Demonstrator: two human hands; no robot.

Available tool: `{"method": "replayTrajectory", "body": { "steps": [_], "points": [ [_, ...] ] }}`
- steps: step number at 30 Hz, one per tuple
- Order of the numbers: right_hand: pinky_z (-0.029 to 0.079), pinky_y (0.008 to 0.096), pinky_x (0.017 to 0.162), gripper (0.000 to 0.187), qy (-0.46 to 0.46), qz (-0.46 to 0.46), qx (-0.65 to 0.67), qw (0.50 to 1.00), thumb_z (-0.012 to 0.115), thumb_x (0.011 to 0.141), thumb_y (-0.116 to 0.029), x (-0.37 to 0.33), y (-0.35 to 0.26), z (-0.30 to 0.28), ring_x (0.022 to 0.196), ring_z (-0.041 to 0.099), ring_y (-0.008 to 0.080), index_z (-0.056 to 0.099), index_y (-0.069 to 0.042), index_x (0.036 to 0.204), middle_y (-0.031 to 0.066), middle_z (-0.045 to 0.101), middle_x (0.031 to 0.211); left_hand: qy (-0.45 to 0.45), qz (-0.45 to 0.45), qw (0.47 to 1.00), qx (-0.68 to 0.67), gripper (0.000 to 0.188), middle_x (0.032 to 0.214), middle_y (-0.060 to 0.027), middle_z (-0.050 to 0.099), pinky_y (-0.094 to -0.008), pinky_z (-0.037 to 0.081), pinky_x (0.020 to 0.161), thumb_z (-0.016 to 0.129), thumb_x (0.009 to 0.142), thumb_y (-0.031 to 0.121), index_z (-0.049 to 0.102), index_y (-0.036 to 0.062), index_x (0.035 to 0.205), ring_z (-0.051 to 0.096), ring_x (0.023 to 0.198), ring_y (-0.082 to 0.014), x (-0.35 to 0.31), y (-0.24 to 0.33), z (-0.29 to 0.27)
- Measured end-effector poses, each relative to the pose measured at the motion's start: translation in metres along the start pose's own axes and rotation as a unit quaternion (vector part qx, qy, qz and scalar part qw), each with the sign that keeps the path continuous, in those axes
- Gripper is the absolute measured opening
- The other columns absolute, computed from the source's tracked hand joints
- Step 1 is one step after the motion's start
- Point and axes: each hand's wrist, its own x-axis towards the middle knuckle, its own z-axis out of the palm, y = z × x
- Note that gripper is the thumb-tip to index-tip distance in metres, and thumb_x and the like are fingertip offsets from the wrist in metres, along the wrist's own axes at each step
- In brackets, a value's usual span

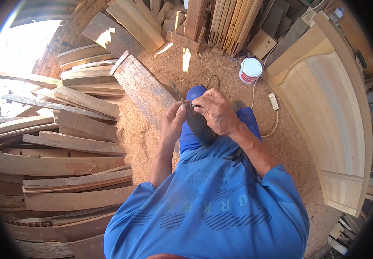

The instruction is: The person inserts a drill bit into a corded drill, plugs it in, and drills holes into a small wooden block placed on the floor. The person then unplugs the drill and sets it aside.

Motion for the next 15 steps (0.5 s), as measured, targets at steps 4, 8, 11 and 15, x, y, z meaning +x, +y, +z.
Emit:
{"method": "replayTrajectory", "body": {
  "steps": [4, 8, 11, 15],
  "points": [
    [0.054, 0.0380, 0.077, 0.023, -0.004, -0.013, 0.005, 1.000, 0.076, 0.080, -0.007, -0.0023, -0.0039, 0.0009, 0.088, 0.063, 0.0290, 0.069, -0.005, 0.102, 0.0097, 0.069, 0.092, -0.010, 0.025, 0.999, 0.019, 0.033, 0.100, -0.0002, 0.065, -0.0220, 0.047, 0.083, 0.059, 0.102, 0.026, 0.063, -0.0010, 0.121, 0.057, 0.094, -0.0069, 0.0015, -0.0047, -0.0003],
    [0.053, 0.0370, 0.075, 0.022, 0.014, 0.008, 0.003, 1.000, 0.076, 0.081, -0.006, -0.0007, -0.0054, -0.0020, 0.086, 0.063, 0.0276, 0.069, -0.005, 0.102, 0.0099, 0.068, 0.091, 0.010, 0.025, 0.999, -0.033, 0.032, 0.099, 0.0005, 0.065, -0.0224, 0.046, 0.081, 0.060, 0.102, 0.026, 0.064, -0.0006, 0.119, 0.055, 0.091, -0.0065, 0.0009, -0.0053, 0.0041],
    [0.053, 0.0351, 0.074, 0.021, 0.026, 0.042, 0.022, 0.999, 0.076, 0.083, -0.006, -0.0053, 0.0001, -0.0013, 0.085, 0.063, 0.0255, 0.069, -0.005, 0.103, 0.0100, 0.066, 0.090, 0.009, 0.027, 0.999, -0.020, 0.032, 0.098, 0.0007, 0.064, -0.0232, 0.046, 0.082, 0.059, 0.102, 0.027, 0.064, -0.0006, 0.118, 0.055, 0.091, -0.0067, 0.0015, -0.0062, 0.0040],
    [0.053, 0.0330, 0.072, 0.021, 0.025, 0.077, 0.045, 0.996, 0.075, 0.084, -0.005, -0.0102, 0.0028, 0.0012, 0.083, 0.063, 0.0236, 0.069, -0.005, 0.104, 0.0098, 0.065, 0.090, 0.007, 0.028, 0.999, 0.017, 0.033, 0.097, 0.0006, 0.064, -0.0237, 0.045, 0.082, 0.059, 0.103, 0.028, 0.064, -0.0007, 0.118, 0.055, 0.091, -0.0068, 0.0033, -0.0081, 0.0020]
  ]
}}
